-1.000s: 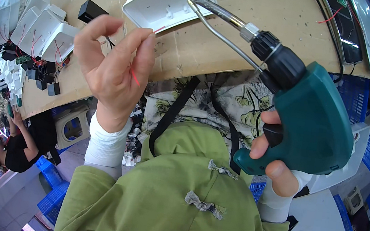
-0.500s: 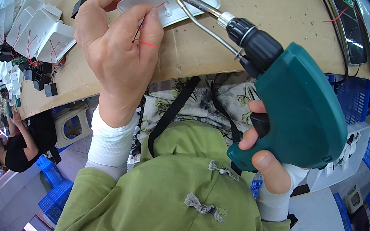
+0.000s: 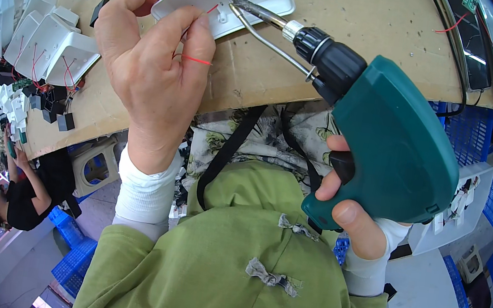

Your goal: Soldering wires to small plastic electronic housings on a workbench.

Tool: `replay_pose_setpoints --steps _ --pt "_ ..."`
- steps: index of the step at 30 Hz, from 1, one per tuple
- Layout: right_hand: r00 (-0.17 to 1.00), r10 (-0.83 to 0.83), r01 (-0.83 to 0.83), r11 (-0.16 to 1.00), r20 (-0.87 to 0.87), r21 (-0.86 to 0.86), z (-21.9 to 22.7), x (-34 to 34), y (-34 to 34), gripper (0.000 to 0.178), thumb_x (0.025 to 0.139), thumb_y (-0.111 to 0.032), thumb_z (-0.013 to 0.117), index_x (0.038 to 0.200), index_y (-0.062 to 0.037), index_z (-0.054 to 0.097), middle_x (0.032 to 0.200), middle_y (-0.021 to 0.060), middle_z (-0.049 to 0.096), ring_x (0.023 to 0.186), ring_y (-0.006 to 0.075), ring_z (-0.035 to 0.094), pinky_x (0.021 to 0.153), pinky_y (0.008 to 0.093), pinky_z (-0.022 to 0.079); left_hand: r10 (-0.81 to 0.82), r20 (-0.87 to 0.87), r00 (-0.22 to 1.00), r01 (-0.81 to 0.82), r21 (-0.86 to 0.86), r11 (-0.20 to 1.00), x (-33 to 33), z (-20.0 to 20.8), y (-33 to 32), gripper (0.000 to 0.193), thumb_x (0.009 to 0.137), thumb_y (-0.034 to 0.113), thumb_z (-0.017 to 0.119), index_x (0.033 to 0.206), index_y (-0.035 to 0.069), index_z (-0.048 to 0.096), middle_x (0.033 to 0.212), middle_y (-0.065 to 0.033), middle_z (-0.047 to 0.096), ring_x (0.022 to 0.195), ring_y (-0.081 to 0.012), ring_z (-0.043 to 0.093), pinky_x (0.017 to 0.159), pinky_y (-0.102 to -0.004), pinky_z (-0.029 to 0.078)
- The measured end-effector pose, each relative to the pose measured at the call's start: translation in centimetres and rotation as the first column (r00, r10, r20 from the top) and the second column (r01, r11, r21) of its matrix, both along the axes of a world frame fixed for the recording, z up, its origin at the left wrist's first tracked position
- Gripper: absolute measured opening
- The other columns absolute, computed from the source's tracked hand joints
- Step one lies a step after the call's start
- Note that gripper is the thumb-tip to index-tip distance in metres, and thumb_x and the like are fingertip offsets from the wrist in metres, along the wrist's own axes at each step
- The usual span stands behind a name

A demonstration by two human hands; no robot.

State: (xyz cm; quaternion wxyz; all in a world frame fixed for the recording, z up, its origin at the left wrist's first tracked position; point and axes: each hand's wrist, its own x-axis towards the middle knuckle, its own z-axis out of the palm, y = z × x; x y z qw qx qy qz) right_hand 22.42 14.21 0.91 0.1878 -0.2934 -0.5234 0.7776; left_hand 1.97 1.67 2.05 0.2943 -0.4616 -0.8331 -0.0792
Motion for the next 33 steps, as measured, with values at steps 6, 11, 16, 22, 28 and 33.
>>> replay_pose_setpoints --steps 6,11,16,22,28,33 --pt "0.999 0.030 -0.031 0.999 0.037 0.022 0.3 -0.2 0.2 0.075 0.066 -0.012 0.072 0.131 0.0042 0.039 0.110 0.0245 0.058 0.066 0.0195 0.062 0.057 0.0290 0.052 -0.004 0.015 1.000 0.004 0.010 1.000 0.0 0.0 0.0 0.009 0.069 0.007 0.068 0.077 0.004 0.067 0.097 -0.0111 0.056 0.087 -0.0251 0.050 0.079 -0.0350 0.039" --pt "0.999 0.020 -0.020 0.999 0.028 0.030 0.3 -0.4 0.0 0.076 0.065 -0.011 0.072 0.131 0.0042 0.038 0.109 0.0242 0.058 0.066 0.0195 0.062 0.058 0.0287 0.052 0.000 -0.012 1.000 0.000 -0.006 1.000 0.1 0.1 0.0 0.009 0.069 0.008 0.069 0.077 0.004 0.067 0.097 -0.0108 0.056 0.088 -0.0250 0.050 0.080 -0.0351 0.038" --pt "0.999 0.015 -0.016 1.000 0.034 0.026 0.6 -0.6 -0.1 0.076 0.065 -0.011 0.072 0.132 0.0042 0.037 0.109 0.0244 0.058 0.067 0.0195 0.062 0.058 0.0285 0.052 -0.005 -0.015 1.000 0.005 -0.010 1.000 0.1 0.1 -0.1 0.010 0.069 0.008 0.069 0.078 0.004 0.067 0.097 -0.0112 0.056 0.088 -0.0253 0.050 0.080 -0.0355 0.038" --pt "0.999 0.006 -0.008 0.999 0.041 0.043 1.0 -0.9 -0.2 0.076 0.066 -0.010 0.072 0.131 0.0044 0.037 0.109 0.0243 0.058 0.067 0.0194 0.062 0.058 0.0285 0.052 -0.013 -0.012 1.000 0.013 -0.006 1.000 0.1 0.1 -0.1 0.010 0.069 0.007 0.069 0.078 0.004 0.067 0.097 -0.0117 0.056 0.089 -0.0256 0.051 0.080 -0.0355 0.038" --pt "0.999 0.002 -0.004 0.999 0.046 0.042 1.1 -1.1 -0.3 0.075 0.066 -0.011 0.072 0.131 0.0037 0.038 0.109 0.0244 0.058 0.067 0.0193 0.061 0.058 0.0283 0.052 -0.011 -0.023 1.000 0.011 -0.010 1.000 0.1 0.1 -0.1 0.010 0.070 0.008 0.069 0.078 0.004 0.067 0.097 -0.0119 0.056 0.089 -0.0255 0.051 0.080 -0.0355 0.038" --pt "0.999 -0.012 0.009 0.998 0.039 0.054 1.0 -1.2 -0.3 0.075 0.065 -0.009 0.071 0.131 0.0035 0.038 0.109 0.0245 0.058 0.066 0.0192 0.061 0.058 0.0282 0.052 -0.002 -0.019 1.000 0.002 -0.006 1.000 0.0 0.0 -0.1 0.010 0.070 0.008 0.069 0.079 0.004 0.067 0.097 -0.0118 0.056 0.089 -0.0255 0.050 0.080 -0.0356 0.038"
